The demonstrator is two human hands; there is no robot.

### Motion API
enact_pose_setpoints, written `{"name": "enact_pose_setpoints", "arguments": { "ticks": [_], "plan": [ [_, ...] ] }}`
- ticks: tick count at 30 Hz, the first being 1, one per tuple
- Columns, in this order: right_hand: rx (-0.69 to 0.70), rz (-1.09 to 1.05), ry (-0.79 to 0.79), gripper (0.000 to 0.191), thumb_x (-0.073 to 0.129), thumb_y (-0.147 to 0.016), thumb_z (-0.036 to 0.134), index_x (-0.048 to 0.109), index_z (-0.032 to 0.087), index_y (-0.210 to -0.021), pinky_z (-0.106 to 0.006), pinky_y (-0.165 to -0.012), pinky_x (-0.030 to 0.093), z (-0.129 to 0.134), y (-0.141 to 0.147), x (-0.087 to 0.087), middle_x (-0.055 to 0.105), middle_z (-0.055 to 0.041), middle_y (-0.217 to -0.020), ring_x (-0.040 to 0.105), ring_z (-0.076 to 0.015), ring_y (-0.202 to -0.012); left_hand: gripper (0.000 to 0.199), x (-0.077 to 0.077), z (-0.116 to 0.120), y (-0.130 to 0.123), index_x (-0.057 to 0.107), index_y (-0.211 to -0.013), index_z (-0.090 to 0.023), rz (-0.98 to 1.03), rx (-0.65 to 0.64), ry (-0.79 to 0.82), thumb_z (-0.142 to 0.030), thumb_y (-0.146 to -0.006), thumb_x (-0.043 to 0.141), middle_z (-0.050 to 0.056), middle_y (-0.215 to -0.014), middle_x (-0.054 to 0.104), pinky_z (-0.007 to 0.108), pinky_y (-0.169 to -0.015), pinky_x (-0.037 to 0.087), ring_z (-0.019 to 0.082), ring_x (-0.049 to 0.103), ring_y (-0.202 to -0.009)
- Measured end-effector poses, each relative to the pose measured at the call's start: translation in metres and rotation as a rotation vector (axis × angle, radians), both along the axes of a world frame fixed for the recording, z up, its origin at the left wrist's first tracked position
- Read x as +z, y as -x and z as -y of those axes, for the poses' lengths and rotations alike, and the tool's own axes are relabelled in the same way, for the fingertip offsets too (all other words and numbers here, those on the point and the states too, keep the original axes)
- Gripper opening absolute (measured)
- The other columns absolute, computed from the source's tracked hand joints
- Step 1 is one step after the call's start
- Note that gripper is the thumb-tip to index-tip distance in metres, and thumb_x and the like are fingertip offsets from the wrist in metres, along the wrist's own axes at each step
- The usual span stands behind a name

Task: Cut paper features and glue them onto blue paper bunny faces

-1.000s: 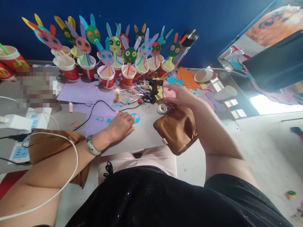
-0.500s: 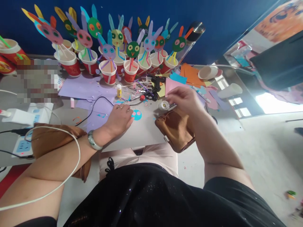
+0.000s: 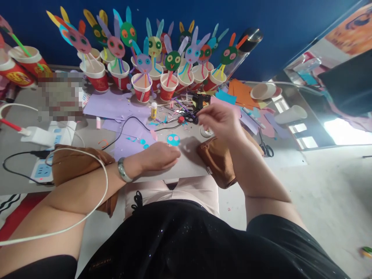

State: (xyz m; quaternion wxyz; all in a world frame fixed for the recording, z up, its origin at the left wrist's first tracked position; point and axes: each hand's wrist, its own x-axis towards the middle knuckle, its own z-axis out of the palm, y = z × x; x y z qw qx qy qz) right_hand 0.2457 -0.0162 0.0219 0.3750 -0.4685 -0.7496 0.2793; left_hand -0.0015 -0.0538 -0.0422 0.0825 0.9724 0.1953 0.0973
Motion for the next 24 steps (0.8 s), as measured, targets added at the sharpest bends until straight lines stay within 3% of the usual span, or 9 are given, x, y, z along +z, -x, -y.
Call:
{"name": "enact_pose_setpoints", "arguments": {
  "ticks": [3, 7, 14, 18, 24],
  "plan": [
    [0.299, 0.458, -0.019, 0.019, 0.061, -0.095, 0.029, 0.076, 0.019, -0.101, -0.034, -0.074, 0.05, 0.008, 0.014, -0.023, 0.073, -0.0072, -0.089, 0.065, -0.0193, -0.078, 0.025, -0.002, 0.009, -0.002, 0.063, -0.086, -0.018, 0.015, -0.153, 0.002, -0.03, -0.101, 0.048, 0.004, -0.074, 0.069, 0.033, -0.057, 0.034, 0.017, 0.061, -0.062],
    [0.347, 0.854, -0.192, 0.032, 0.049, -0.099, 0.016, 0.077, 0.019, -0.113, -0.037, -0.082, 0.047, 0.014, 0.025, -0.052, 0.071, -0.0128, -0.101, 0.062, -0.0229, -0.088, 0.027, -0.002, 0.015, -0.004, 0.062, -0.08, -0.017, 0.005, -0.179, -0.038, -0.028, -0.101, 0.048, 0.004, -0.069, 0.068, 0.034, -0.053, 0.03, 0.016, 0.062, -0.059],
    [0.428, 0.927, -0.341, 0.045, 0.039, -0.099, 0.009, 0.068, 0.02, -0.131, -0.04, -0.085, 0.046, 0.012, 0.027, -0.068, 0.067, -0.0156, -0.112, 0.057, -0.0267, -0.096, 0.026, -0.008, 0.022, -0.005, 0.06, -0.076, -0.019, 0.088, -0.212, -0.055, -0.026, -0.1, 0.051, 0.002, -0.062, 0.065, 0.032, -0.049, 0.027, 0.015, 0.056, -0.049],
    [0.484, 0.901, -0.288, 0.044, 0.039, -0.097, 0.008, 0.068, 0.017, -0.13, -0.043, -0.089, 0.047, 0.015, 0.027, -0.068, 0.066, -0.0173, -0.115, 0.058, -0.0286, -0.099, 0.026, -0.011, 0.027, -0.007, 0.062, -0.077, -0.019, 0.146, -0.257, -0.055, -0.028, -0.1, 0.054, 0.002, -0.061, 0.065, 0.032, -0.048, 0.027, 0.016, 0.056, -0.048],
    [0.478, 0.814, -0.19, 0.045, 0.04, -0.093, 0.009, 0.062, 0.015, -0.132, -0.048, -0.098, 0.048, 0.014, 0.031, -0.065, 0.065, -0.0172, -0.118, 0.06, -0.0307, -0.107, 0.025, -0.007, 0.031, -0.01, 0.066, -0.082, -0.019, 0.044, -0.287, -0.002, -0.032, -0.1, 0.055, 0.004, -0.069, 0.07, 0.033, -0.049, 0.031, 0.017, 0.06, -0.053]
  ]
}}
